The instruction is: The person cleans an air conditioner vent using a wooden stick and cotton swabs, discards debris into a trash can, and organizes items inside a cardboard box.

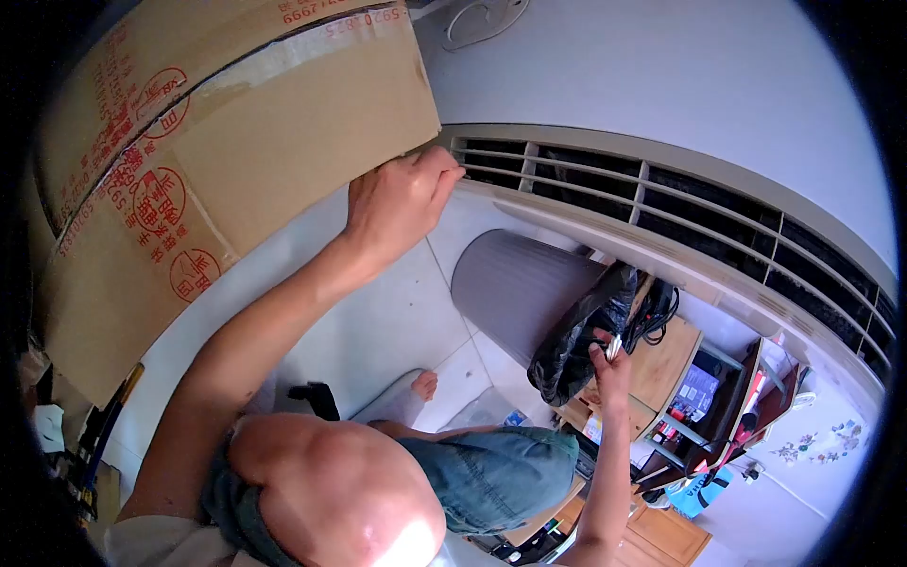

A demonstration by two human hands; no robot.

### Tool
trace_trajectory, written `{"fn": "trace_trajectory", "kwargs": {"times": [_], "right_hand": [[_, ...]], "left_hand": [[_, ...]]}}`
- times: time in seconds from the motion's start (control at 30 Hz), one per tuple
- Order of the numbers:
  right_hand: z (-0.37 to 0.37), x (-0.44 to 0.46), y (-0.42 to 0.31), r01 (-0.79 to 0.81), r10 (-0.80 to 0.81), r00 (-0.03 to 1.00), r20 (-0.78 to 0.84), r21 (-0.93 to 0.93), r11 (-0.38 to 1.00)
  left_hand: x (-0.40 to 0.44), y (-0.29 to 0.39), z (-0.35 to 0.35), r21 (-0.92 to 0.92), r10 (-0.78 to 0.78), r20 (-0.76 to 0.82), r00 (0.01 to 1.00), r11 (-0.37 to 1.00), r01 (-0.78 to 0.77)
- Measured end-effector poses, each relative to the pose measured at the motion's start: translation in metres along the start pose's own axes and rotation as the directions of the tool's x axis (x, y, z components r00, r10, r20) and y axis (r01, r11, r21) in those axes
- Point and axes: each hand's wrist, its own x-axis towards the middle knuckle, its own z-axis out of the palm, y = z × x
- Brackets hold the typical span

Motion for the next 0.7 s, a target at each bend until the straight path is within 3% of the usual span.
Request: {"fn": "trace_trajectory", "kwargs": {"times": [0.13,0.23,0.43,0.7], "right_hand": [[0.004,0.003,-0.001,0.011,-0.011,1.0,-0.008,0.048,0.999],[0.008,0.005,0.0,0.048,-0.047,0.998,-0.042,0.023,0.999],[0.009,0.003,-0.006,0.026,-0.025,0.999,-0.036,0.032,0.999],[0.012,0.002,-0.01,0.011,-0.01,1.0,-0.025,0.029,1.0]], "left_hand": [[-0.006,0.011,0.007,-0.253,-0.226,-0.06,0.972,0.946,0.204],[-0.006,0.022,0.009,-0.366,-0.26,-0.085,0.962,0.906,0.212],[-0.006,0.03,-0.001,-0.508,-0.19,-0.172,0.967,0.858,0.078],[-0.025,0.003,-0.029,-0.473,-0.197,-0.14,0.97,0.874,0.109]]}}
